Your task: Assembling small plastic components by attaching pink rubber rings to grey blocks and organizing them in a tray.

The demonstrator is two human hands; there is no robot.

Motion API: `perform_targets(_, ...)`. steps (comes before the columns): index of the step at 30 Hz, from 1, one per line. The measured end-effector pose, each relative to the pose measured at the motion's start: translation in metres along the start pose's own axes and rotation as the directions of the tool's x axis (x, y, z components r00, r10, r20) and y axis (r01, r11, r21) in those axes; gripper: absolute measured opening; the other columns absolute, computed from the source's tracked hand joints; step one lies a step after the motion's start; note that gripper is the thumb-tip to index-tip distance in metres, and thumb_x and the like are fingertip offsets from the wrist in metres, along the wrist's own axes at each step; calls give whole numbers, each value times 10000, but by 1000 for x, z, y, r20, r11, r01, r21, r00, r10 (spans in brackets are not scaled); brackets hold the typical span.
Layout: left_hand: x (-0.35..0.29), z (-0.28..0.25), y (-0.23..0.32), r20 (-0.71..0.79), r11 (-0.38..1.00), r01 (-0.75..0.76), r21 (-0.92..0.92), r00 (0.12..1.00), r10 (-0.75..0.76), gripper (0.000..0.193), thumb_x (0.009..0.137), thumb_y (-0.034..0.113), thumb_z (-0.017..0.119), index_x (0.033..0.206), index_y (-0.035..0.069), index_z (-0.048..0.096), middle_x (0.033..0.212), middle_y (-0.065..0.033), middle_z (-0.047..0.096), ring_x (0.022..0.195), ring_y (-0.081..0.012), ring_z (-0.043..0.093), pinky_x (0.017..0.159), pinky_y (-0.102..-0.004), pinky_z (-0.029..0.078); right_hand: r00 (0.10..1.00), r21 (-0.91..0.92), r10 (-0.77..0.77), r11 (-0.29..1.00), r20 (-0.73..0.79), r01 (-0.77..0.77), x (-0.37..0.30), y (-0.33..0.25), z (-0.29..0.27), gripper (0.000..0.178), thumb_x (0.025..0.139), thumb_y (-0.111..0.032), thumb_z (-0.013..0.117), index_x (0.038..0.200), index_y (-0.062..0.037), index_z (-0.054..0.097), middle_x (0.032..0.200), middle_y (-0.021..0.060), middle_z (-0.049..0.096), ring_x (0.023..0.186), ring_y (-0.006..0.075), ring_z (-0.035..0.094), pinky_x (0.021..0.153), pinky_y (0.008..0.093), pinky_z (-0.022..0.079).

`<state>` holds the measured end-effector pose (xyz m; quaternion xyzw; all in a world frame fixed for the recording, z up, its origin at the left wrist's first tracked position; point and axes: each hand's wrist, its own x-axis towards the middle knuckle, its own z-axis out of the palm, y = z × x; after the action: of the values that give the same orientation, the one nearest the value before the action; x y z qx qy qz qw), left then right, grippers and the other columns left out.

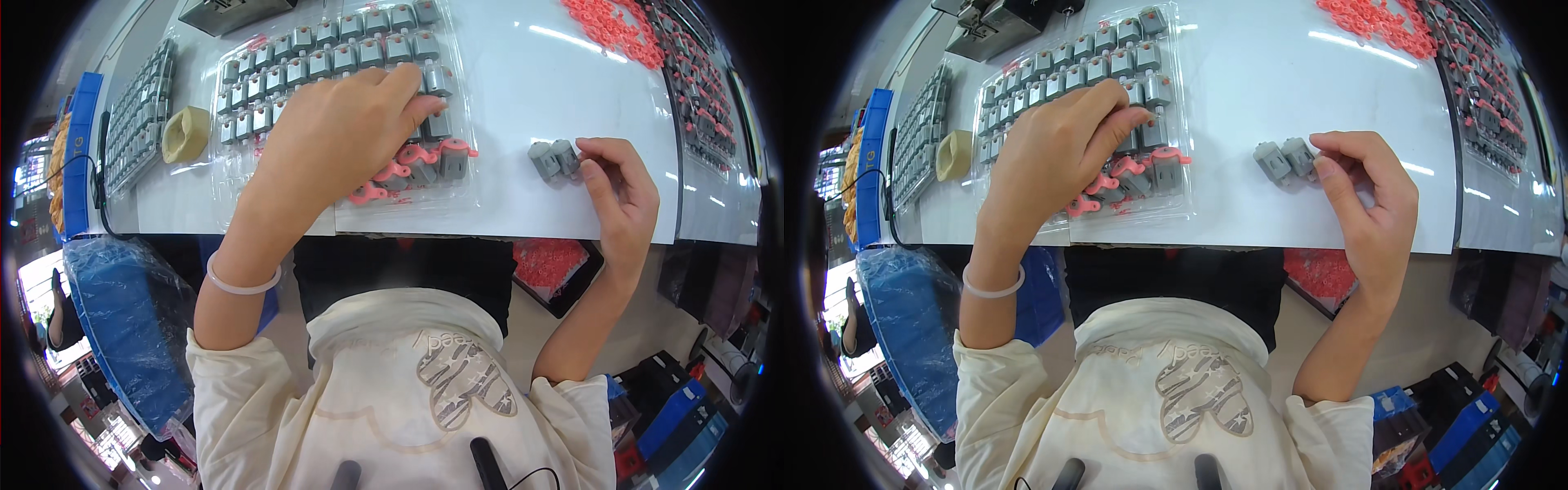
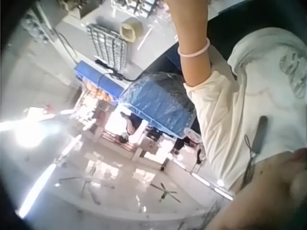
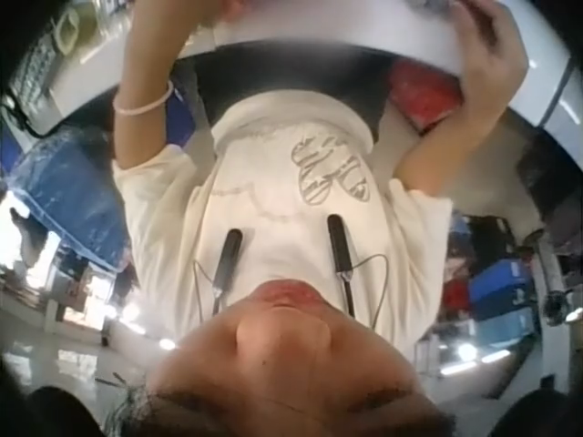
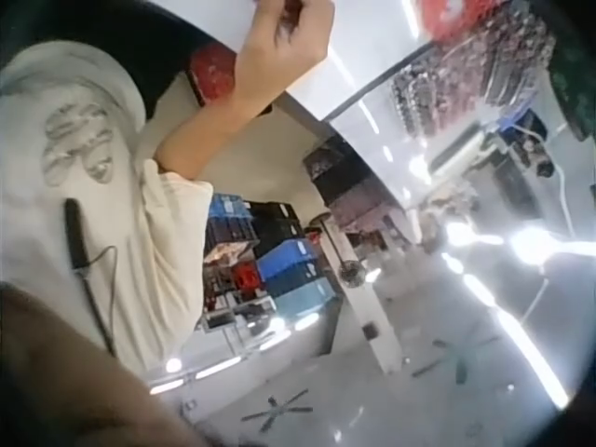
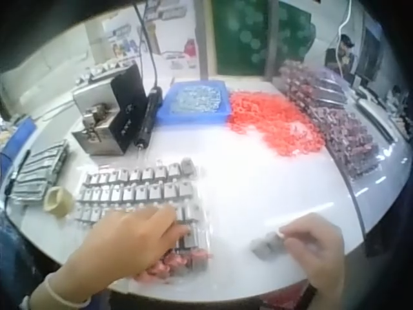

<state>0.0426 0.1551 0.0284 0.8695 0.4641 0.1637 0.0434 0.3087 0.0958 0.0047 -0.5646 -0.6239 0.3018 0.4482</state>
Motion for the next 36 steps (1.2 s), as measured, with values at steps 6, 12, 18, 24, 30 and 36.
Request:
perform_targets(6, 1, -1, -4, -4, 997, -37, -65, 999, 37, 178, 832, 217, 640, 832, 50, 579, 651, -80, 593, 556, -235, 566, 517, -313, 437, 1000, 2, -6, 1000, 1, 6, 0, -1, 0, 135, 807, 11, 599, 938, 13, 629, 834, 36, 600, 730, 94, 526, 681, 213, 411)
perform_targets(12, 2, -2, -6, -58, 983, -33, -179, 998, 23, 169, 841, 204, 616, 816, 46, 562, 677, -88, 614, 586, -252, 584, 528, -336, 447, 998, -7, 25, 1000, 52, -25, -1, -2, -3, 144, 855, 7, 551, 987, 42, 596, 905, 43, 572, 821, 95, 511, 764, 213, 396)
perform_targets(18, 3, 0, -7, -119, 960, 3, -280, 992, -38, 216, 843, 264, 606, 785, 66, 540, 616, -101, 582, 588, -313, 573, 509, -392, 432, 977, -151, -157, 979, -143, 135, -7, -13, 11, 123, 809, 61, 555, 915, 46, 616, 861, 68, 598, 779, 122, 534, 728, 226, 414)
perform_targets(24, 4, -1, -9, -43, 963, 47, -267, 997, -60, 127, 849, 150, 620, 866, 27, 594, 712, -84, 658, 540, -168, 566, 530, -258, 440, 796, -44, -599, 796, 88, 604, -23, -54, 84, 270, 638, -50, 726, 900, -56, 664, 818, 74, 604, 683, 227, 550, 610, 310, 438)
perform_targets(30, 3, 0, -12, -179, 959, 31, -283, 980, -84, 182, 834, 210, 628, 818, 40, 567, 624, -100, 598, 531, -249, 552, 494, -332, 425, 848, -325, -518, 787, 111, 524, -9, -69, 129, 271, 596, -146, 767, 825, -93, 632, 928, 29, 555, 866, 228, 506, 752, 349, 393)
perform_targets(36, 3, -3, -14, -243, 919, 32, -393, 960, -138, 203, 837, 208, 620, 752, 38, 545, 564, -104, 560, 511, -270, 550, 473, -352, 413, 809, -432, -586, 717, 51, 547, -11, -66, 144, 282, 578, -161, 768, 815, -108, 625, 908, 24, 540, 871, 225, 496, 762, 350, 378)
